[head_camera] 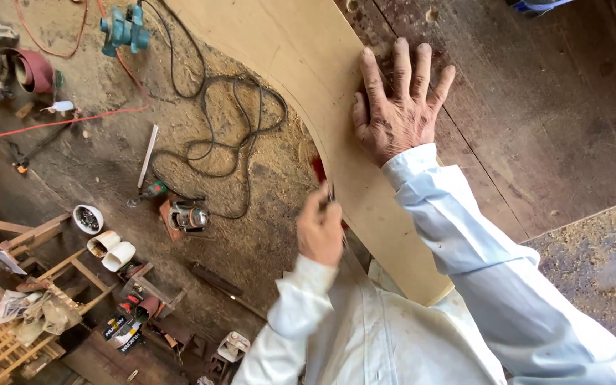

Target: Sanding the edges of a curved wooden board with an angle grinder and marking it with a pen.

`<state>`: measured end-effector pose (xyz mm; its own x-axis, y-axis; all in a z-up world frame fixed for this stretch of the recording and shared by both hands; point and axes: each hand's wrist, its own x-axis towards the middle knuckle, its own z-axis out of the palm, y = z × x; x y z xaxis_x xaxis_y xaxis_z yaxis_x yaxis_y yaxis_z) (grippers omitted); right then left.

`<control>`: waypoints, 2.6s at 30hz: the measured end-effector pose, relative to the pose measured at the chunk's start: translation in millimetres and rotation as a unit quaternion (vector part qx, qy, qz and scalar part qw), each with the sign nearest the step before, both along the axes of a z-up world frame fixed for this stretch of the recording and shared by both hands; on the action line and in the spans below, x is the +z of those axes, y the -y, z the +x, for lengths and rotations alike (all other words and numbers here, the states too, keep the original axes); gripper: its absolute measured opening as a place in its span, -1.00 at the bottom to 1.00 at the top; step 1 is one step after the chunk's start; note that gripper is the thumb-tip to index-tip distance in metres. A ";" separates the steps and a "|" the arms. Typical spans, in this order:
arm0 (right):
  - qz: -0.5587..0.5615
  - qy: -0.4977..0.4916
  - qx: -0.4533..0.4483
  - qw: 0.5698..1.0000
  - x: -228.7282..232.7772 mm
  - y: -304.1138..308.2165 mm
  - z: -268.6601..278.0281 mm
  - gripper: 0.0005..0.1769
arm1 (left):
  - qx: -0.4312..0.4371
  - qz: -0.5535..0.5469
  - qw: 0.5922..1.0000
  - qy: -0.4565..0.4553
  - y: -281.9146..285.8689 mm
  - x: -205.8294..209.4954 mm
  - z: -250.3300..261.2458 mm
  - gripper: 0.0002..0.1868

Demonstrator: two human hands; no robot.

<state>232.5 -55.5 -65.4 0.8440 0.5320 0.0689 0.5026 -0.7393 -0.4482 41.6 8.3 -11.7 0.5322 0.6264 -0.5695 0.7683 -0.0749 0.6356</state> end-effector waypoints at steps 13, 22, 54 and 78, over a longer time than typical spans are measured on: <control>0.007 0.013 -0.005 1.000 4.8 -2.7 2.0 -0.28 | 0.321 -0.341 0.877 -0.112 55.5 70.0 -53.4 -0.43; 0.095 0.130 -0.016 0.987 -6.6 5.6 1.8 -0.54 | 0.204 -0.117 0.964 0.122 -110.6 34.0 -118.9 -0.67; -0.034 -0.035 -0.334 0.941 8.3 -89.8 -38.7 -0.21 | -0.665 0.399 0.571 0.267 -312.7 -5.5 161.0 -0.79; -0.048 0.005 -0.338 0.940 13.8 -91.8 -36.9 -0.25 | -0.776 0.318 0.495 0.228 -337.4 5.7 202.6 -0.60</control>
